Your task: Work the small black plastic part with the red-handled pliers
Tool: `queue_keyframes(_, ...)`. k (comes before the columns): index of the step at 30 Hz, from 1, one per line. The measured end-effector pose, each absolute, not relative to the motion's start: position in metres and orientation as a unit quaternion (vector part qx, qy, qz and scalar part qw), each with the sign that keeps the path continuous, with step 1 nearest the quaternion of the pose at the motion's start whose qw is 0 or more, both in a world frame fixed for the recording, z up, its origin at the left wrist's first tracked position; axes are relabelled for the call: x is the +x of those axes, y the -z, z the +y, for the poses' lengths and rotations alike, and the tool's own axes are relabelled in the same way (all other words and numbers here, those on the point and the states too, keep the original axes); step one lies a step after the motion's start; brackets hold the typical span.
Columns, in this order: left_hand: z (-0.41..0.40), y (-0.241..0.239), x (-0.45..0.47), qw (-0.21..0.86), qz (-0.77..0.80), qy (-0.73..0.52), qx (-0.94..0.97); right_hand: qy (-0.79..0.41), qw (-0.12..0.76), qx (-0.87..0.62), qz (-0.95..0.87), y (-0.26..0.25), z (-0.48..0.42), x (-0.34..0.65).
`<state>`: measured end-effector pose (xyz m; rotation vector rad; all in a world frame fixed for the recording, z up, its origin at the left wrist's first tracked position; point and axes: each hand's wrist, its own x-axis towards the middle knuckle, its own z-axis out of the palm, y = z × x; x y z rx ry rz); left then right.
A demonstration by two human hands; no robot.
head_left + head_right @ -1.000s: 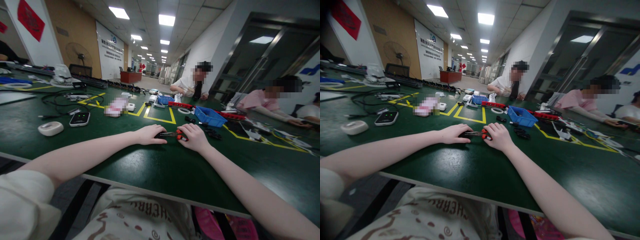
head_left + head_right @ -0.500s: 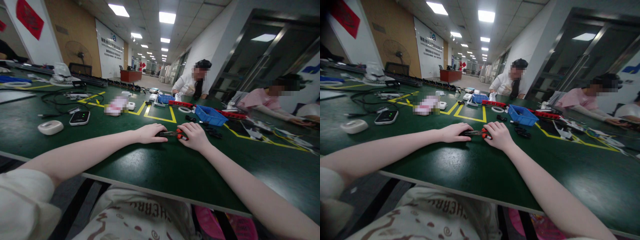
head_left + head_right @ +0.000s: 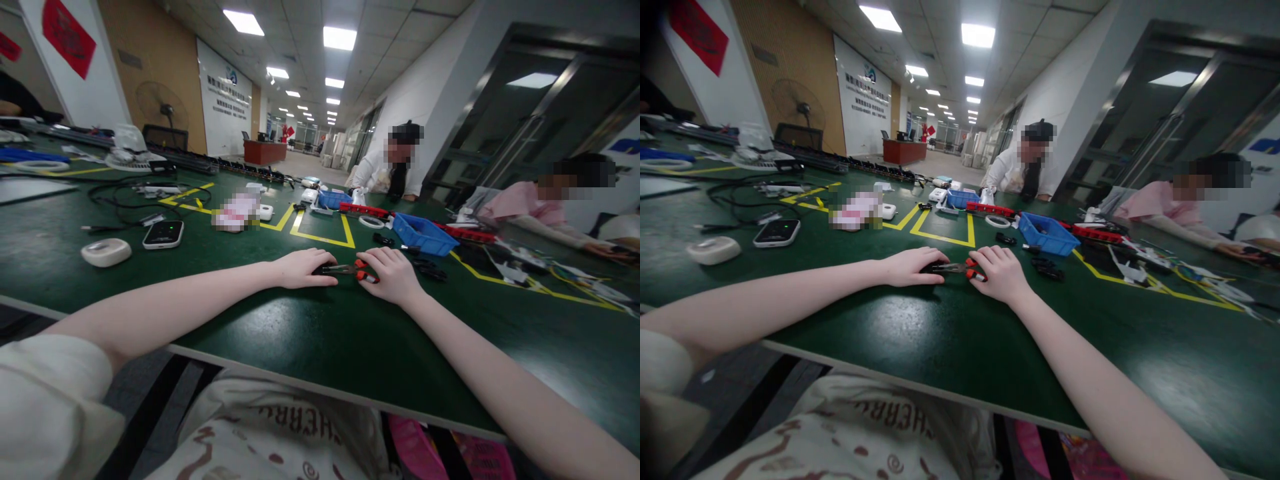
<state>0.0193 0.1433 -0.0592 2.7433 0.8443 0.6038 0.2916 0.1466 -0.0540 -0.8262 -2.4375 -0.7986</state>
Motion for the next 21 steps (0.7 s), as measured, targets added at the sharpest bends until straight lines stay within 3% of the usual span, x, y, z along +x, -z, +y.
queue_keyframes(21,0.1445,0.0605,0.0192,0.095,0.274,-0.202,0.935,0.278,0.210,-0.293,-0.890,0.0539,0.1473,0.2923)
